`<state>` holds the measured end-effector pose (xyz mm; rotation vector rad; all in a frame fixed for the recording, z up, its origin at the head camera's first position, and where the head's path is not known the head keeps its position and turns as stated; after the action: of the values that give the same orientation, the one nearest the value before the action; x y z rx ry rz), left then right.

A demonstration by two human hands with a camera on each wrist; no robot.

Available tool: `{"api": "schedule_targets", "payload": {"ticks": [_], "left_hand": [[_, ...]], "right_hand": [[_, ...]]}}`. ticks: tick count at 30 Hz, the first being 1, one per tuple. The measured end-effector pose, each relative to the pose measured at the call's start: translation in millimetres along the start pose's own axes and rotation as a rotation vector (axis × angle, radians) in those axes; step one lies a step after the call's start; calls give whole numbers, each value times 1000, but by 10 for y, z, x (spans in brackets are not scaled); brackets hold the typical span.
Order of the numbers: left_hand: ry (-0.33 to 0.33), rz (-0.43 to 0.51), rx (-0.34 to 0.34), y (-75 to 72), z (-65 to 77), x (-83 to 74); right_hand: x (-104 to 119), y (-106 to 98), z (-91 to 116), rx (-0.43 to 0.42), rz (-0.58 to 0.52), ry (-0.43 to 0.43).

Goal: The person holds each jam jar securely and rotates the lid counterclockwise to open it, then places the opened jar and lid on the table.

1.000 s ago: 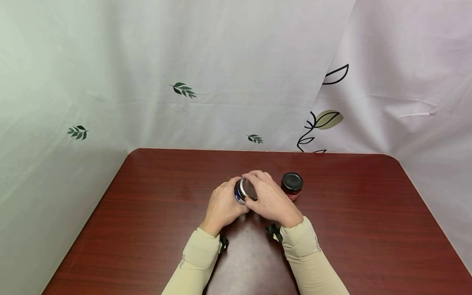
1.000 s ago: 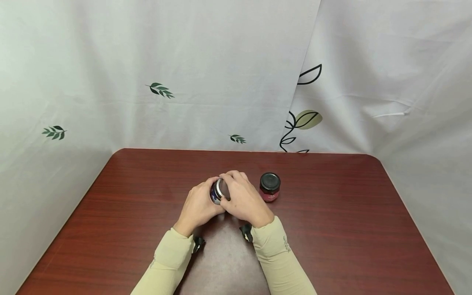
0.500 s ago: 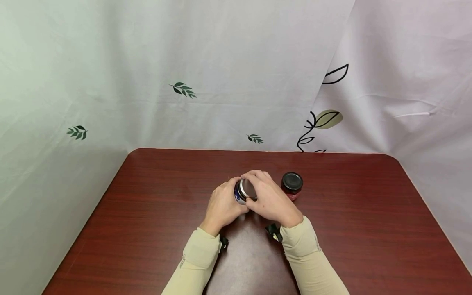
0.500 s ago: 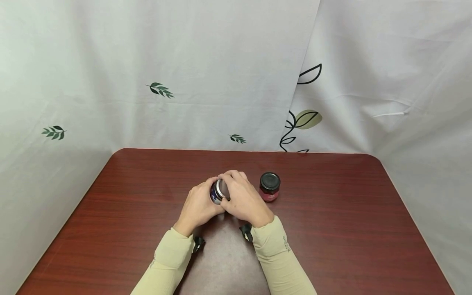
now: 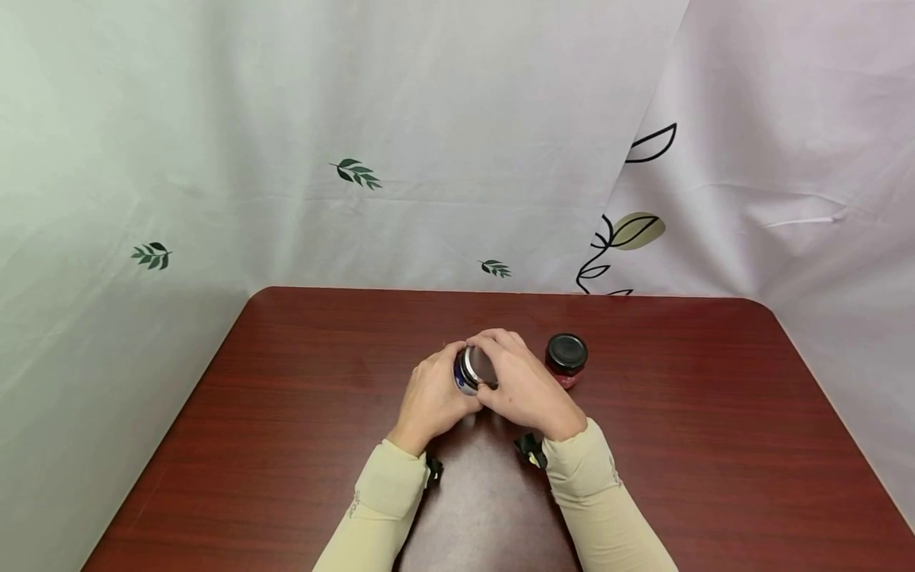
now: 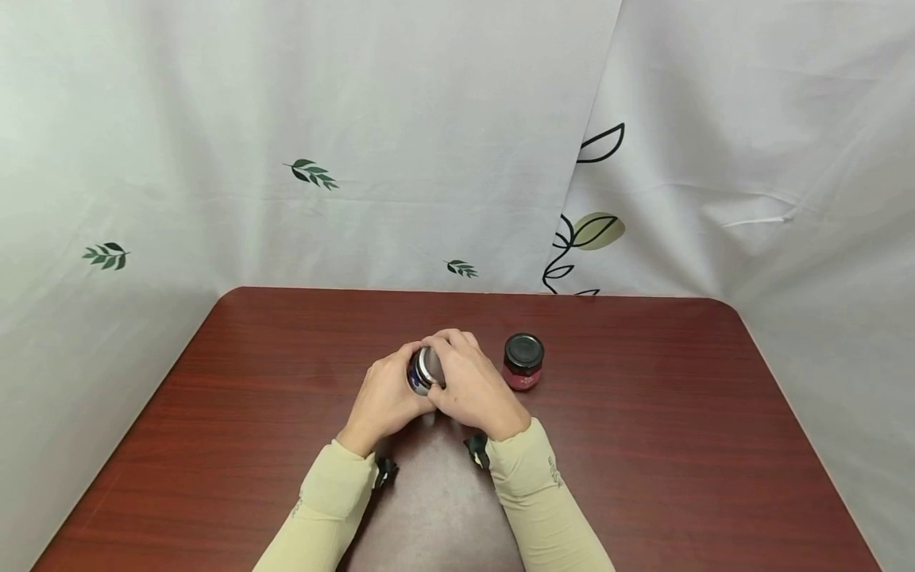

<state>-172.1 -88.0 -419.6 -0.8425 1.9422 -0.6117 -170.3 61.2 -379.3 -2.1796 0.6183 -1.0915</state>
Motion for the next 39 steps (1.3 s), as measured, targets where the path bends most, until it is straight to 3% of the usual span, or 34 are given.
{"api": "schedule_targets", "payload": {"ticks": [39], "left_hand": [[-38, 28, -40, -13, -25, 37]], "right_hand": [[-1, -29, -16, -64, -12, -24]]}}
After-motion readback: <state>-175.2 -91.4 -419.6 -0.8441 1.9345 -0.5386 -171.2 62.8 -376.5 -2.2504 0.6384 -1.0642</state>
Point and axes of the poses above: each hand's wrist, its own z-axis away from the middle knuckle, its own y-axis out of the palm, x = y × z, the point moved 3 cm from there along -z, towards the middle knuckle, and after that the axes turned 14 degrees about -x, right-handed, at the moved point
